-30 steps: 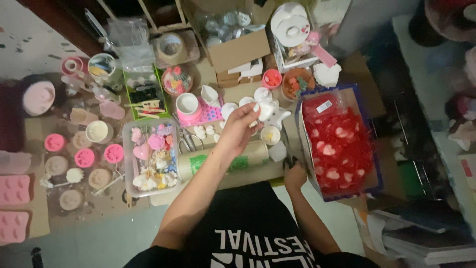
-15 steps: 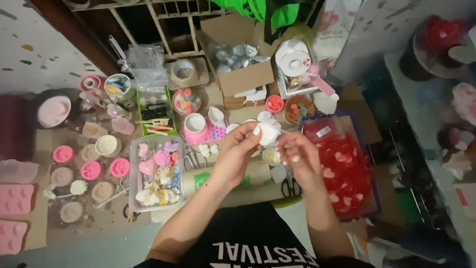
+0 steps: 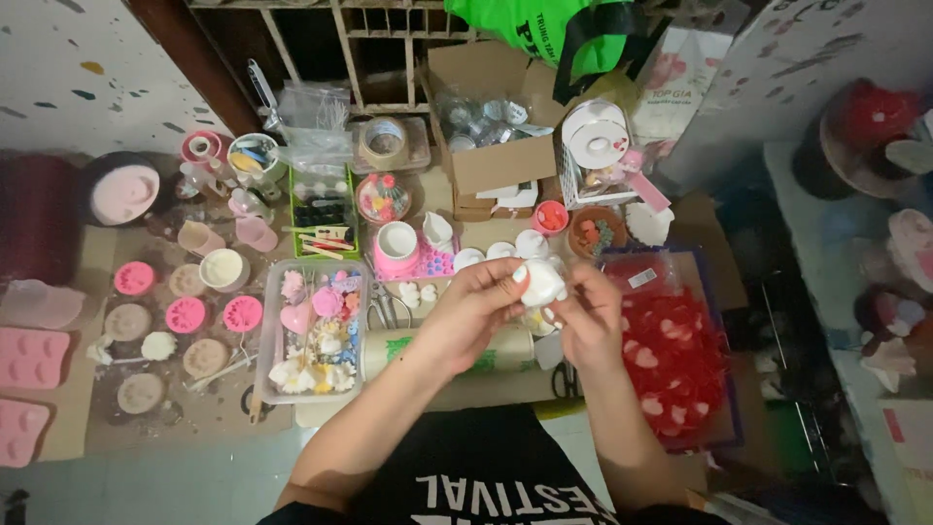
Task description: Preparing and trimming decorative wax elements for candle making.
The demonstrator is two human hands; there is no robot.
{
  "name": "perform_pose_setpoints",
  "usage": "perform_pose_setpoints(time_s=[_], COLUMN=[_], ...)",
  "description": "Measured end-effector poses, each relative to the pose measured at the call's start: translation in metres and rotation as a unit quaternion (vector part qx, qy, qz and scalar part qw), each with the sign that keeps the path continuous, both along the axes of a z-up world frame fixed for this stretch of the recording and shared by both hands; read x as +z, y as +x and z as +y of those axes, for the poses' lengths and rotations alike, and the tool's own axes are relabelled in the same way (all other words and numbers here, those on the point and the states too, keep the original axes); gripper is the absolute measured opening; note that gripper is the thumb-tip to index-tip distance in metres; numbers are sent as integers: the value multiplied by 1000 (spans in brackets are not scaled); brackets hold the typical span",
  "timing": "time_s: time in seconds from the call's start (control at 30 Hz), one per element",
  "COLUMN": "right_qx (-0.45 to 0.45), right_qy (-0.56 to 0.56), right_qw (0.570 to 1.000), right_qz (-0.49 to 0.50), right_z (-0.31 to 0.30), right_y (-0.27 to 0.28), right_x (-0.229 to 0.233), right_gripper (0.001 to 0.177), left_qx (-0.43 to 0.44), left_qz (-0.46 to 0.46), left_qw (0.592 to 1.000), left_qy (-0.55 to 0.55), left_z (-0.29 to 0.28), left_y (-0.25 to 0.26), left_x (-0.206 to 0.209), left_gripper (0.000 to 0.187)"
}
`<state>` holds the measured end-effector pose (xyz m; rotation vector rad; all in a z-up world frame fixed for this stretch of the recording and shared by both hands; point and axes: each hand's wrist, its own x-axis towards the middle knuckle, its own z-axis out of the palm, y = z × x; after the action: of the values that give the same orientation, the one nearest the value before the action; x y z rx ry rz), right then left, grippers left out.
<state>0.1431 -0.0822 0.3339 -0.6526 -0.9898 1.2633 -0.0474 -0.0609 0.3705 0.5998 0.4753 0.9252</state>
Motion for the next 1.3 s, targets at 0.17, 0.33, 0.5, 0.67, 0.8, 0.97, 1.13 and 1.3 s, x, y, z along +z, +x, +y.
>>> perform_pose_setpoints(time_s=[0.17,0.33,0.5,0.67,0.8,0.97,1.13,1.3], right_qx=[39,62,97,75,34,-20,-31,-119], right_qy=[29,86,138,216,289,348,373,192], right_qw=[998,991,982,965,944,900,848,875], right_qz=[-34,-76,-83,-130,-156,-262,-376,-429], right_z=[1,-4,-13,-16,-18,-20,-27,-43], right_y=[-1,4,-3,0,4,8,10,19], right_x=[17,23,54,64,70,84,103,91], right_gripper=[11,15,36,22,18,26,31,20], left_qx=[-1,-57,-144,-223,-276,-349,-335,-167], left_qz=[94,151,140,153,87,-50,-24,64], left_qw=[983,966,955,935,951,935,942,984], left_qy=[156,203,218,232,110,-29,-23,17], left_z=[-4,-15,-20,-23,-23,-22,-21,-25], left_y=[-10,-15,-19,-25,-21,-34,-33,-34], left_x=[14,30,35,40,39,38,29,27], left_gripper=[23,26,28,40,50,47,43,28])
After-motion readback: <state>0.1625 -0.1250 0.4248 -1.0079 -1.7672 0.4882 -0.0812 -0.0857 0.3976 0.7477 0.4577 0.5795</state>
